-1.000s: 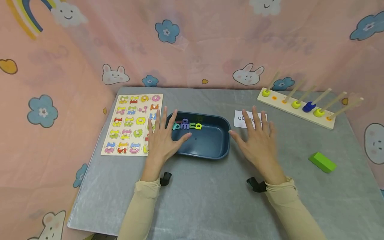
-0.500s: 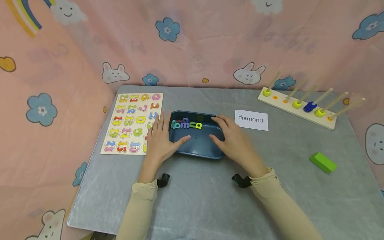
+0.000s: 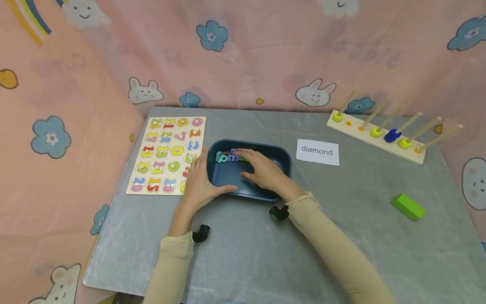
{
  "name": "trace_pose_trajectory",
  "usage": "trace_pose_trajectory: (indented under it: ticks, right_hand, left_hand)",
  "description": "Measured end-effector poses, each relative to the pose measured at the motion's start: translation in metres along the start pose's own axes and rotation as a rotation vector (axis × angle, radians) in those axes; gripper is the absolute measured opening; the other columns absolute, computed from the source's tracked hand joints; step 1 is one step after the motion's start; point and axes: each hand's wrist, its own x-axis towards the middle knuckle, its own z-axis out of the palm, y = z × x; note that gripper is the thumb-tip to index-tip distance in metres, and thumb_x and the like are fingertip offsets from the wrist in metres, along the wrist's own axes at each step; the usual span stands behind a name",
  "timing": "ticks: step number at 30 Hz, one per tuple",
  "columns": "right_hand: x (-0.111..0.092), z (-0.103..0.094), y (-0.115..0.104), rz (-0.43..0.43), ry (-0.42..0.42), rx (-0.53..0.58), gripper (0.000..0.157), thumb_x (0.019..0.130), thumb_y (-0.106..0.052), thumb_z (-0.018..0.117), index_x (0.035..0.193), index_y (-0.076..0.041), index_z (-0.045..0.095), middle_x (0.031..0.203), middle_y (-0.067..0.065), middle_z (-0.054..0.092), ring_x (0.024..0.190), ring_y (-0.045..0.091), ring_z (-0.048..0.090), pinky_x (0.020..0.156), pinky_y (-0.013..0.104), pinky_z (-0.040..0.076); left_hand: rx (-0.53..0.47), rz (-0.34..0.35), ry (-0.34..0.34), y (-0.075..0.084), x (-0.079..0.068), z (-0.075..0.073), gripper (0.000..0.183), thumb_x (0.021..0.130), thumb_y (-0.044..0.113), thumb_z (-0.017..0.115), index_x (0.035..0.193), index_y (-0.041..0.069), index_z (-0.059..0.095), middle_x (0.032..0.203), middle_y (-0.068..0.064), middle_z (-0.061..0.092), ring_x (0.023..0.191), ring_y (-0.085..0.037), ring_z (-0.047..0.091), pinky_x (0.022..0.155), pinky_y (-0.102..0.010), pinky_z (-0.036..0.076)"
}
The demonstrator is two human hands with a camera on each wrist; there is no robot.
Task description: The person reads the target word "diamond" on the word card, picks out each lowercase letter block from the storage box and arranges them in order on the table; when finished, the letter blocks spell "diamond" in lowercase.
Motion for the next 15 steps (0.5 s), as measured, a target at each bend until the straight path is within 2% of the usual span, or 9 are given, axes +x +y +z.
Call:
trace_pose_trajectory:
  ticks: [3,8,15]
  right_hand:
    - [0.012,0.003,-0.004,-0.024,-0.045,0.003,0.068,0.1,-0.018,0.076,0.162,-0.017,0.046,0.169,0.009,0.042,0.154,0.033,0.043,0.124,0.055,0.04]
    - [0.03,0.012,-0.01,-0.078,-0.138,-0.019,0.061,0.105,-0.018,0.069,0.161,-0.012,0.046,0.172,0.008,0.038,0.158,0.032,0.037,0.129,0.052,0.033]
    - [0.037,0.024,-0.015,-0.047,-0.216,-0.12,0.059,0.108,-0.019,0.062,0.164,-0.013,0.042,0.174,0.005,0.033,0.159,0.038,0.033,0.132,0.052,0.026]
  left_hand:
    - [-0.017,0.005,-0.004,-0.001,0.0,0.0,0.151,0.063,0.077,0.09,0.172,0.014,0.007,0.177,-0.015,0.021,0.161,-0.038,0.024,0.129,-0.065,0.025]
    - [-0.031,0.009,-0.014,-0.001,0.0,0.002,0.148,0.065,0.066,0.095,0.172,0.011,0.009,0.176,-0.016,0.021,0.161,-0.037,0.024,0.13,-0.062,0.024]
    - [-0.044,-0.004,-0.036,-0.002,0.0,0.006,0.151,0.064,0.078,0.089,0.172,0.011,0.007,0.177,-0.017,0.018,0.163,-0.038,0.02,0.131,-0.062,0.021]
